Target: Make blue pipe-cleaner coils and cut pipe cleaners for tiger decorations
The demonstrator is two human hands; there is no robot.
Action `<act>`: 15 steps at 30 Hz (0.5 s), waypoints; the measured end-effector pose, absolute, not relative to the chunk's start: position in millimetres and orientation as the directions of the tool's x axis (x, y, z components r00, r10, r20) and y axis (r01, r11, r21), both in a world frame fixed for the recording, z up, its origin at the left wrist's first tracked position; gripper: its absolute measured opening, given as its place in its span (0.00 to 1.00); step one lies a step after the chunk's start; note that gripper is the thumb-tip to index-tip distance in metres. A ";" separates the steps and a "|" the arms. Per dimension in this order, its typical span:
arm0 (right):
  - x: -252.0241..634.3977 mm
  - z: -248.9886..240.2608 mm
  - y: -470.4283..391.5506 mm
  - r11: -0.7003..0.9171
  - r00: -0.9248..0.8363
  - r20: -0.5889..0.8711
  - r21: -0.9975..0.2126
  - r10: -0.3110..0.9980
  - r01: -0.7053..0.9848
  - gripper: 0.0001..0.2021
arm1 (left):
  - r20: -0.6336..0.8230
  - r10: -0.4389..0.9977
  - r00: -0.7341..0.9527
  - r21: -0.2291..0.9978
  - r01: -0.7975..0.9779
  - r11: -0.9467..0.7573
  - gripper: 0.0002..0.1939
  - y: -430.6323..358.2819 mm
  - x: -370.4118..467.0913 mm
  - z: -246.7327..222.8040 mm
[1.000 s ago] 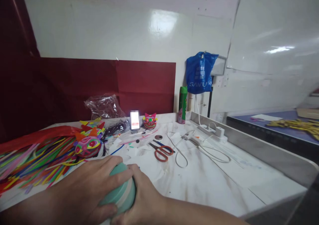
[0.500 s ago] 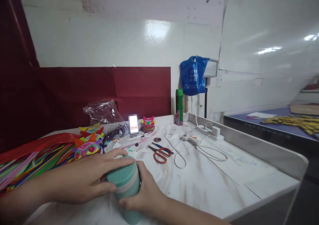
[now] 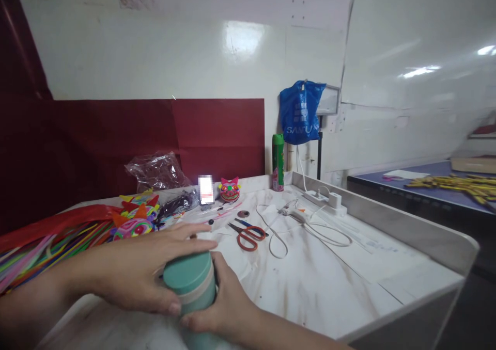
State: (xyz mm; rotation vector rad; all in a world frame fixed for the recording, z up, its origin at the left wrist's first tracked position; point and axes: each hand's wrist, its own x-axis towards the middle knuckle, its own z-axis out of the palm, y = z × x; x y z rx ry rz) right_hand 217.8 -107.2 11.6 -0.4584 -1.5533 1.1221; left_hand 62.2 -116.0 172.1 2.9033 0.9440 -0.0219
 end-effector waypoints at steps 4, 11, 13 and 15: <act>217.4 11.0 -106.2 0.478 -0.320 0.548 -0.835 0.773 -0.275 0.40 | -0.033 0.545 0.838 0.159 0.543 -0.825 0.31 -113.9 66.9 169.1; 218.2 6.2 -106.4 0.476 -0.277 0.515 -0.856 0.811 -0.199 0.36 | 0.285 0.824 0.491 0.170 0.820 -0.547 0.19 -110.2 77.4 164.4; 219.1 7.3 -108.4 0.476 -0.277 0.511 -0.859 0.814 -0.187 0.36 | 0.356 0.845 0.400 0.364 0.773 -0.519 0.20 -102.3 69.3 162.8; 221.0 9.3 -111.7 0.476 -0.283 0.507 -0.862 0.814 -0.175 0.36 | 0.398 0.859 0.321 0.613 0.604 -0.510 0.19 -91.5 56.6 153.4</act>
